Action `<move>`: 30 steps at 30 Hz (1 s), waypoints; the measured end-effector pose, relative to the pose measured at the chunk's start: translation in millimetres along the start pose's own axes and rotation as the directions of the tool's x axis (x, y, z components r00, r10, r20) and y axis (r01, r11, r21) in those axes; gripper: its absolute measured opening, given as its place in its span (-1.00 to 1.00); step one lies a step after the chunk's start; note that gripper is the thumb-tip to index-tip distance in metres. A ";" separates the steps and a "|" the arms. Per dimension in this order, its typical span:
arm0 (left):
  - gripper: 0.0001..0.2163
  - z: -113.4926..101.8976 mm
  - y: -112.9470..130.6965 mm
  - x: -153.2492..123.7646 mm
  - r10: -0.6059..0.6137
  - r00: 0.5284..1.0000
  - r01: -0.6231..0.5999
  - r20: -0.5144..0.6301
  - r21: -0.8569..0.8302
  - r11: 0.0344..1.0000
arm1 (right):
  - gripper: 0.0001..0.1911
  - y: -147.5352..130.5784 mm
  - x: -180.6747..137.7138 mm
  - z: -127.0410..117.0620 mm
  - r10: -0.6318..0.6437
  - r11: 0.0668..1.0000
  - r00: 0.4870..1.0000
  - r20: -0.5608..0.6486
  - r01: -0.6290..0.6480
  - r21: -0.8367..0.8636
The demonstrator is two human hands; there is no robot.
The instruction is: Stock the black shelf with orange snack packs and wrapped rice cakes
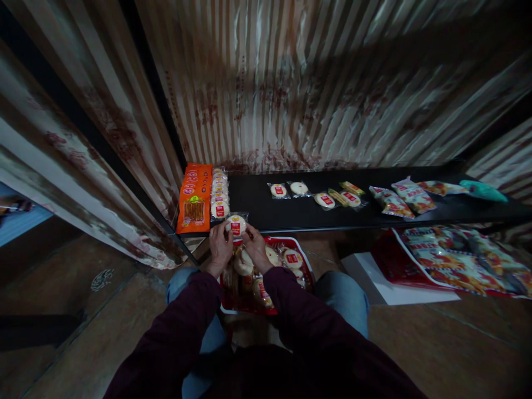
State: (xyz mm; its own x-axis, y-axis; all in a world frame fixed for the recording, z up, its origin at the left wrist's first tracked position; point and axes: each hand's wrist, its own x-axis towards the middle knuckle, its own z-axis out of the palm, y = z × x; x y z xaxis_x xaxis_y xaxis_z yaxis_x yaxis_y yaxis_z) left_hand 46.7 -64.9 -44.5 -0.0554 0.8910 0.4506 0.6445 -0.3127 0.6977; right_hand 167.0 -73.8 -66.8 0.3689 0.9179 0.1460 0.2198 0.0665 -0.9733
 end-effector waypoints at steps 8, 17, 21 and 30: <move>-0.71 1.7 -10.1 11.5 0.013 0.997 -0.009 -0.080 0.050 0.999 | -0.65 -3.2 16.1 14.8 -0.035 0.989 0.998 0.053 0.042 -0.144; -0.68 0.2 -23.2 18.8 0.004 0.996 0.004 -0.094 0.077 0.997 | -0.64 -3.8 25.1 35.5 -0.039 0.964 0.999 0.038 0.047 -0.260; -0.67 0.6 -29.6 20.2 0.009 0.994 0.005 -0.113 0.120 0.993 | -0.63 -11.1 27.9 39.7 -0.083 0.940 0.994 0.068 0.101 -0.326; -0.65 6.5 -42.0 23.5 0.013 0.993 0.003 -0.117 0.139 0.990 | -0.65 -12.5 32.8 45.5 -0.174 0.905 0.980 0.092 0.196 -0.377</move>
State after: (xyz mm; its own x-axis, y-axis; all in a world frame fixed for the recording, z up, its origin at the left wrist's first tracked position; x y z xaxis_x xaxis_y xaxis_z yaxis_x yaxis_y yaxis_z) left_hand 23.3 -28.6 -66.8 -0.1360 0.8420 0.5220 0.7442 -0.2609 0.6148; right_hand 135.3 -26.7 -58.0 0.2400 0.9245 0.2961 0.6120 0.0927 -0.7854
